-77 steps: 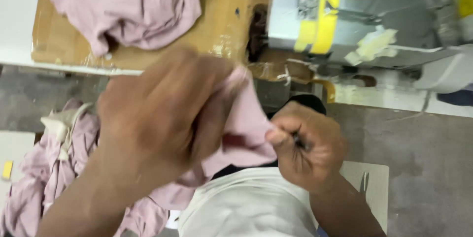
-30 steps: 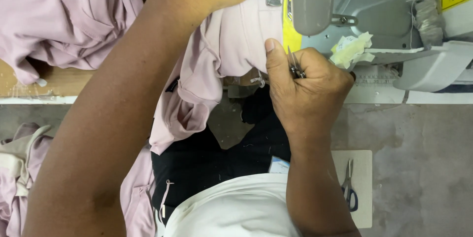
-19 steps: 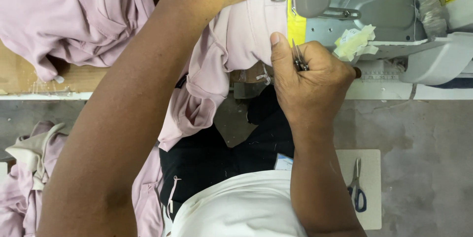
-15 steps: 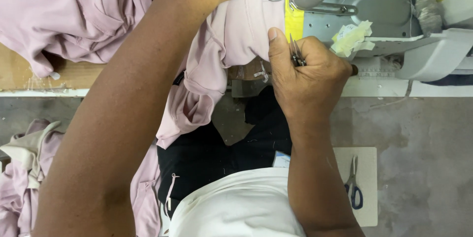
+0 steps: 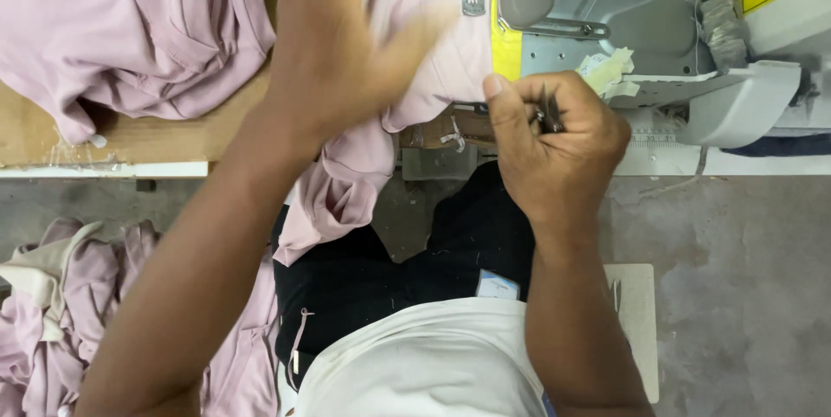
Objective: Inspecting a pink garment and trimming loose threads using a small hand tool
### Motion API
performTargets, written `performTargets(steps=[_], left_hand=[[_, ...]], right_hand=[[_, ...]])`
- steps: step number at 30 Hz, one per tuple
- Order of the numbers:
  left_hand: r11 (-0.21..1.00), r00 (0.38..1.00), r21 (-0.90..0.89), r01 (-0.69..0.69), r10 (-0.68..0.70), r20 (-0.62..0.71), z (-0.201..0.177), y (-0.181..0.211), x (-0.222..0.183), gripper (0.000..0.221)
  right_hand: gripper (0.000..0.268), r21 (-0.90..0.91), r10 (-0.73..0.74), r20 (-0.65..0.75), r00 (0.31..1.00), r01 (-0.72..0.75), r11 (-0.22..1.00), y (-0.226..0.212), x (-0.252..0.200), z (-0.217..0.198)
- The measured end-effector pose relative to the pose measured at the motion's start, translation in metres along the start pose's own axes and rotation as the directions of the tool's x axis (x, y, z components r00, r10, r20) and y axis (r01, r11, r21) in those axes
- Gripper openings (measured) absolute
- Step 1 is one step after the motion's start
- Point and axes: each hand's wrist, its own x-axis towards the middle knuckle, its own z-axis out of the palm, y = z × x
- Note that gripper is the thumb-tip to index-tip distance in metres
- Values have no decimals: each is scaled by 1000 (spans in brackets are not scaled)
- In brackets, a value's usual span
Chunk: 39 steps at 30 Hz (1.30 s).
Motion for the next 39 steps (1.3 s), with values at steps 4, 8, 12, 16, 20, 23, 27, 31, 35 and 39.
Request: performTargets(steps=[4, 8, 12, 16, 20, 23, 27, 31, 35, 39], left_hand=[[928, 900, 136, 346, -369, 230, -2, 7, -79, 120], [817, 786, 305, 489, -565, 253, -2, -17, -114, 52], [853, 961, 453, 260, -272, -39, -25, -28, -94, 53], [856, 972, 513, -60, -66, 224, -11, -15, -74, 100], [939, 961, 250, -237, 190, 200, 8, 23, -37, 48], [963, 967, 133, -235, 218, 134, 9, 16, -31, 41], [863, 951, 399, -309, 284, 123, 4, 22, -24, 62], [792, 927, 487, -368, 275, 254, 4, 27, -28, 17], [767, 928, 526, -367, 267, 258, 7, 30, -29, 18], [772, 928, 531, -350, 206, 312, 5, 34, -30, 24]], right_hand=[[25, -13, -217, 87, 972, 219, 976, -7, 8, -10], [27, -179, -330, 191, 924, 363, 914, -8, 7, -7], [18, -81, -384, 139, 913, 397, 914, -1, -6, -2], [10, 158, -344, 40, 938, 334, 929, -10, -16, 2], [8, 178, -298, -59, 953, 304, 936, -17, -16, 6], [9, 267, -225, -87, 971, 240, 933, -19, -17, 9], [10, 275, -154, -36, 987, 158, 948, -9, -27, 14], [11, 248, -210, -56, 976, 217, 944, -4, -31, 15], [9, 210, -250, -8, 968, 246, 946, -7, -29, 5], [10, 182, -249, -9, 969, 246, 952, -6, -27, 3]])
